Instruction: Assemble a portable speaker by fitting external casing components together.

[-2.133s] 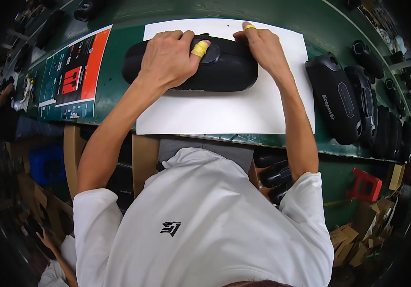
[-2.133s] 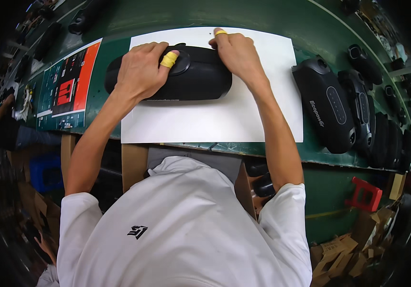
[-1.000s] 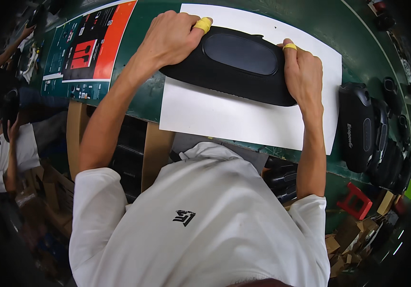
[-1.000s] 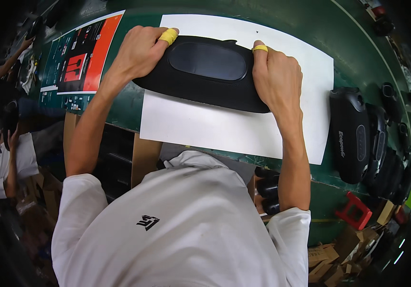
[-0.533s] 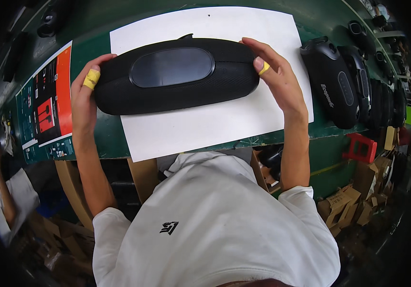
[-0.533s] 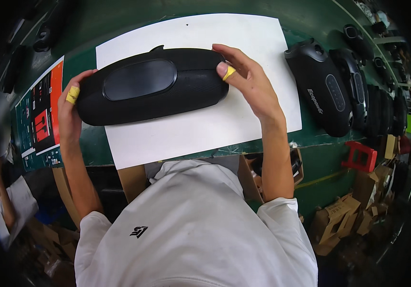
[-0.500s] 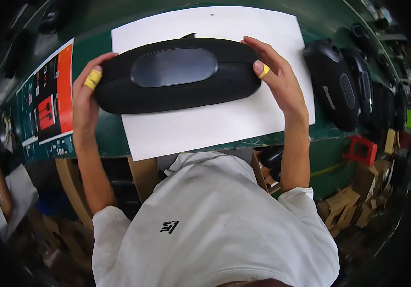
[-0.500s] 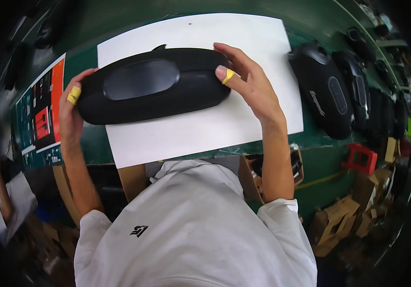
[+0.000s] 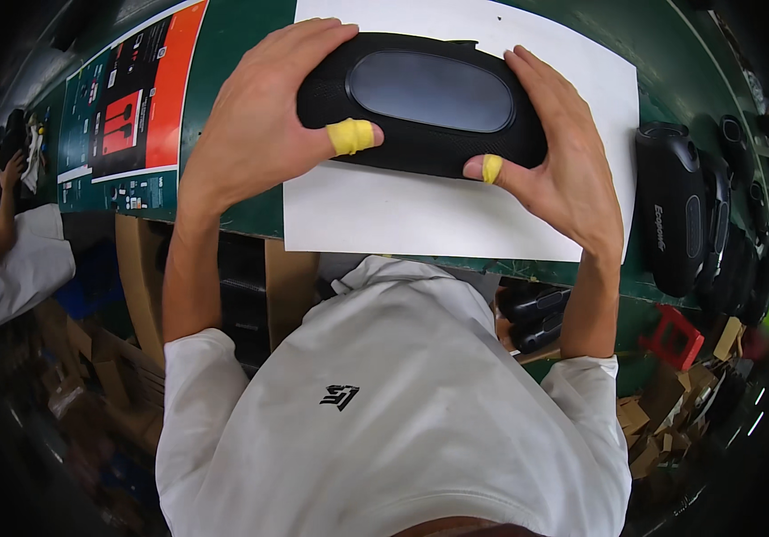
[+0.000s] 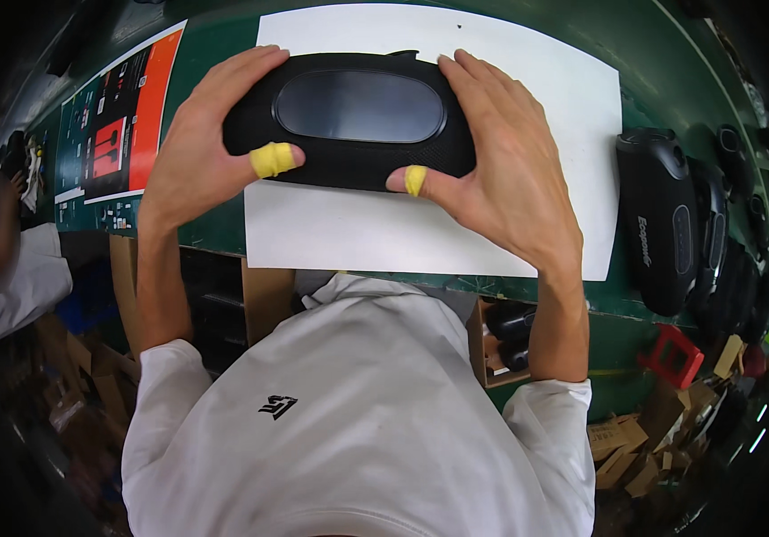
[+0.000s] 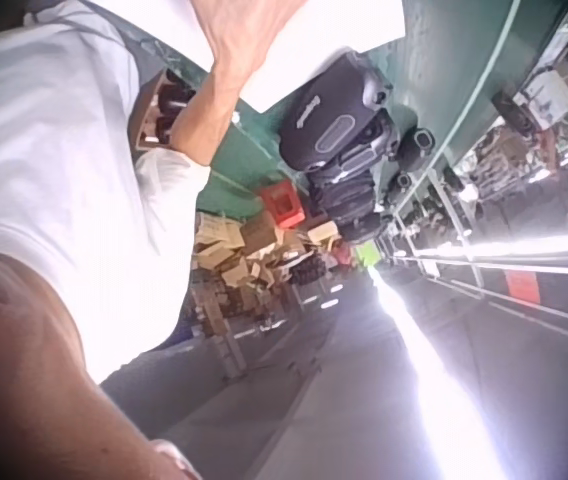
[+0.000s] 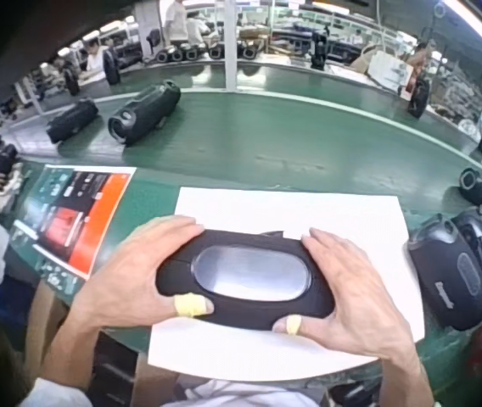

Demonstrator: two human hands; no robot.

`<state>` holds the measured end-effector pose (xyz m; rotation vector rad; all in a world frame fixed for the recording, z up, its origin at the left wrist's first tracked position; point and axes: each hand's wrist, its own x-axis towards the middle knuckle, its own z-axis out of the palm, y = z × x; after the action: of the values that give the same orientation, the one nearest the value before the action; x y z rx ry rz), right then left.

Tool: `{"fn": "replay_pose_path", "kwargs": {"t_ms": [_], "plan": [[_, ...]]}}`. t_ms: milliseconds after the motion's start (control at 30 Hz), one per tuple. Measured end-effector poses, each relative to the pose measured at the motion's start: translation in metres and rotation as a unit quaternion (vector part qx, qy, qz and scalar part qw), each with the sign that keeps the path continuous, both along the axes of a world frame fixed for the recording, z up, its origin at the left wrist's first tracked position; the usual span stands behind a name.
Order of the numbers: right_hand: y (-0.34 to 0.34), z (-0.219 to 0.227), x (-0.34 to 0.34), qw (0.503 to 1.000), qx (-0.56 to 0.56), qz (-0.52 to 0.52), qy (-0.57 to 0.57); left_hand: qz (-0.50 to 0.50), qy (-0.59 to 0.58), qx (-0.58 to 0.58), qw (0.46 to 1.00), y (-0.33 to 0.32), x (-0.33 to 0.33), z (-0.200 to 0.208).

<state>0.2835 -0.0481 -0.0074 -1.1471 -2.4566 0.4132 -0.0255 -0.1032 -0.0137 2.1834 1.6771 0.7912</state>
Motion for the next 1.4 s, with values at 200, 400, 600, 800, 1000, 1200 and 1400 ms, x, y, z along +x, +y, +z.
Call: {"fn": "replay_pose_path", "kwargs": {"t_ms": [200, 400, 600, 800, 1000, 1200, 1400], "plan": [[0.004, -0.004, -0.005, 1.0, 0.01, 0.0, 0.004, -0.021, 0.113, 0.031, 0.993, 0.01, 0.026, 0.004], [0.002, 0.0, -0.012, 1.0, -0.009, -0.008, 0.022, -0.072, 0.068, 0.026, 0.995, 0.021, 0.025, 0.006], [0.008, -0.012, -0.034, 0.993, 0.067, -0.066, 0.077, 0.03, 0.085, 0.023, 0.996, 0.032, 0.019, -0.006], [0.008, -0.015, -0.103, 0.981, 0.184, -0.061, 0.033, 0.037, 0.076, 0.103, 0.991, 0.034, 0.02, -0.025], [0.003, -0.024, -0.11, 0.971, 0.216, -0.09, 0.043, 0.022, 0.098, 0.157, 0.982, 0.027, 0.026, -0.025], [0.001, -0.022, -0.108, 0.969, 0.226, -0.084, 0.048, 0.046, 0.127, 0.145, 0.98, 0.013, 0.032, -0.015], [0.014, -0.02, -0.059, 0.945, 0.25, -0.09, 0.19, 0.019, 0.021, 0.07, 0.997, 0.009, 0.0, -0.005]]}}
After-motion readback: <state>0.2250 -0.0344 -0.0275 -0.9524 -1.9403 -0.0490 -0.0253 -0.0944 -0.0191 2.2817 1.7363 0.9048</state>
